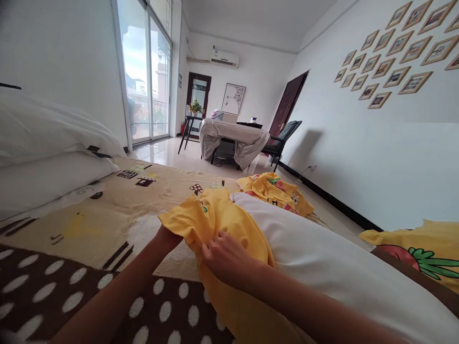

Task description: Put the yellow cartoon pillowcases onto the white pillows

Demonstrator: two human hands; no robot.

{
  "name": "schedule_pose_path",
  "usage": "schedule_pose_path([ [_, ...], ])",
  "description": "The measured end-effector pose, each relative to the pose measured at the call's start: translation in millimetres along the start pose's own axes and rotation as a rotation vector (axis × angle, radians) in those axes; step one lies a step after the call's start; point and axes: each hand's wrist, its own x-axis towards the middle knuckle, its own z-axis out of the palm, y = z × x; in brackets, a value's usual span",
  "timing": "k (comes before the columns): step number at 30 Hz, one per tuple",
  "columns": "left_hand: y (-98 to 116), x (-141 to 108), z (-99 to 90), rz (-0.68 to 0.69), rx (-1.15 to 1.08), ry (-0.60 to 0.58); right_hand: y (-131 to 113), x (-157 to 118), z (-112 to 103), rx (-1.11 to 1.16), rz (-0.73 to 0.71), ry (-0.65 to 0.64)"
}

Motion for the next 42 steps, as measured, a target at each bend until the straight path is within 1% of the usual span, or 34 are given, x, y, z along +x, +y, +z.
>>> schedule_pose_path([
  [2, 2, -5, 7.5, -0.019, 0.000, -0.010, 9, -2, -9, 0.081, -0.001, -0.063],
  [3, 4, -8, 11.5, -0.026, -0.001, -0.015, 16, -1, -15, 0.156, 0.005, -0.071],
  [4, 6, -12, 15.5, -0.029, -0.001, -0.021, 23, 1, -22, 0.239, 0.029, -0.045],
  [5, 9, -15, 19.6, -0.030, -0.001, -0.029, 31, 4, -28, 0.315, 0.078, 0.027],
  [8, 15, -24, 31.5, -0.028, 0.017, -0.070, 51, 20, -41, 0.445, 0.266, 0.373],
  [9, 16, -26, 34.8, -0.028, 0.027, -0.088, 54, 26, -42, 0.462, 0.282, 0.437],
  [10, 17, -28, 37.6, -0.031, 0.038, -0.101, 55, 33, -41, 0.476, 0.264, 0.450],
  [12, 18, -29, 41.6, -0.040, 0.047, -0.101, 53, 45, -37, 0.489, 0.201, 0.388],
  [14, 17, -29, 43.7, -0.048, 0.036, -0.069, 48, 52, -32, 0.472, 0.196, 0.331],
  [16, 17, -28, 45.3, -0.046, 0.006, -0.033, 44, 55, -29, 0.448, 0.242, 0.326],
  [18, 17, -29, 47.7, -0.041, -0.021, -0.032, 43, 54, -29, 0.431, 0.314, 0.342],
  [20, 17, -32, 50.8, -0.036, -0.048, -0.044, 43, 52, -30, 0.462, 0.400, 0.350],
  [22, 15, -35, 53.7, -0.036, -0.082, -0.027, 45, 53, -31, 0.557, 0.439, 0.306],
  [24, 11, -37, 55.5, -0.025, -0.102, 0.030, 47, 55, -31, 0.689, 0.422, 0.245],
  [26, 7, -39, 56.4, 0.010, -0.096, 0.079, 47, 58, -30, 0.825, 0.420, 0.201],
  [28, 5, -40, 56.7, 0.053, -0.073, 0.100, 47, 60, -27, 0.976, 0.457, 0.168],
  [32, 4, -39, 54.8, 0.086, 0.022, 0.065, 48, 58, -19, 1.281, 0.550, 0.119],
  [37, 5, -35, 48.1, 0.052, 0.163, 0.046, 51, 54, -11, 1.480, 0.545, 0.139],
  [39, 6, -35, 47.8, 0.051, 0.140, 0.030, 52, 53, -10, 1.539, 0.526, 0.131],
  [42, 8, -35, 52.4, 0.046, -0.005, -0.043, 57, 52, -11, 1.590, 0.469, 0.127],
])
